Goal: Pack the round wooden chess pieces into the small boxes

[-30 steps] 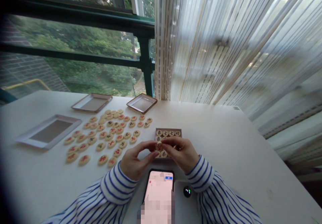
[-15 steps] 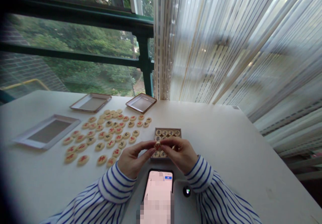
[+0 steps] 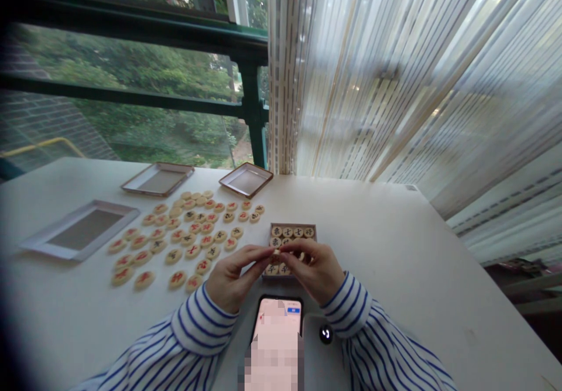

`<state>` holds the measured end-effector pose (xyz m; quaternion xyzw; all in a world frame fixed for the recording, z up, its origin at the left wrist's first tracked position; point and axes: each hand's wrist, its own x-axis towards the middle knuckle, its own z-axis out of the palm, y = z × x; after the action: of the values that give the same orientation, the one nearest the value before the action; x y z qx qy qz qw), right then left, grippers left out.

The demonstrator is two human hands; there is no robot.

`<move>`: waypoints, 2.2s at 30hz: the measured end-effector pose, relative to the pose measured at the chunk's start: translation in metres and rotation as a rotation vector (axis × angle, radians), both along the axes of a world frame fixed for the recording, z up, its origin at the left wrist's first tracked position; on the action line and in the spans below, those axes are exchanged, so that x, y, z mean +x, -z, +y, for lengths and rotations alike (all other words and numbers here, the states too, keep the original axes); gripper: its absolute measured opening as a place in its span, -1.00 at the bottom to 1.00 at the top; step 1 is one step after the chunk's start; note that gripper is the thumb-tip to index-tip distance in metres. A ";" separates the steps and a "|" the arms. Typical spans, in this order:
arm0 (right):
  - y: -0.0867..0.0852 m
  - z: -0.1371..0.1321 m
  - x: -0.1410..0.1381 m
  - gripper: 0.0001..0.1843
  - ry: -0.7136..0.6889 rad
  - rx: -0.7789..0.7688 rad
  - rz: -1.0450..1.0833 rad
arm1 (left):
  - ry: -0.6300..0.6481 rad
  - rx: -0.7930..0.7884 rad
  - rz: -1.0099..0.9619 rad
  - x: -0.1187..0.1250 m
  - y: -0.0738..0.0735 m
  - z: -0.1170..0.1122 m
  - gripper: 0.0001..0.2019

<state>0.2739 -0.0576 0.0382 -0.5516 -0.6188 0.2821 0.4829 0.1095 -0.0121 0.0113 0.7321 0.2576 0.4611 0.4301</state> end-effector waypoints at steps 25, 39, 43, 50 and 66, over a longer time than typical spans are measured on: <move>-0.006 -0.001 -0.002 -0.82 0.012 -0.036 -0.018 | -0.126 -0.069 0.138 -0.002 -0.004 -0.003 -0.78; 0.001 0.000 -0.003 -0.77 0.004 -0.061 0.105 | -0.084 -0.113 0.085 0.001 -0.005 -0.005 -0.75; 0.000 -0.001 -0.004 -0.77 -0.020 -0.037 0.130 | -0.065 -0.187 0.066 0.001 -0.003 -0.003 -0.74; 0.002 -0.001 -0.003 -0.76 -0.031 -0.047 0.111 | -0.063 -0.241 0.024 0.002 -0.001 -0.003 -0.74; 0.010 0.001 -0.002 -0.76 -0.080 -0.013 0.081 | -0.126 -0.241 0.103 0.000 -0.006 -0.001 -0.76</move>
<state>0.2723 -0.0570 0.0278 -0.5176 -0.6187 0.3273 0.4921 0.1096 -0.0136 0.0173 0.6801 0.3784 0.4147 0.4715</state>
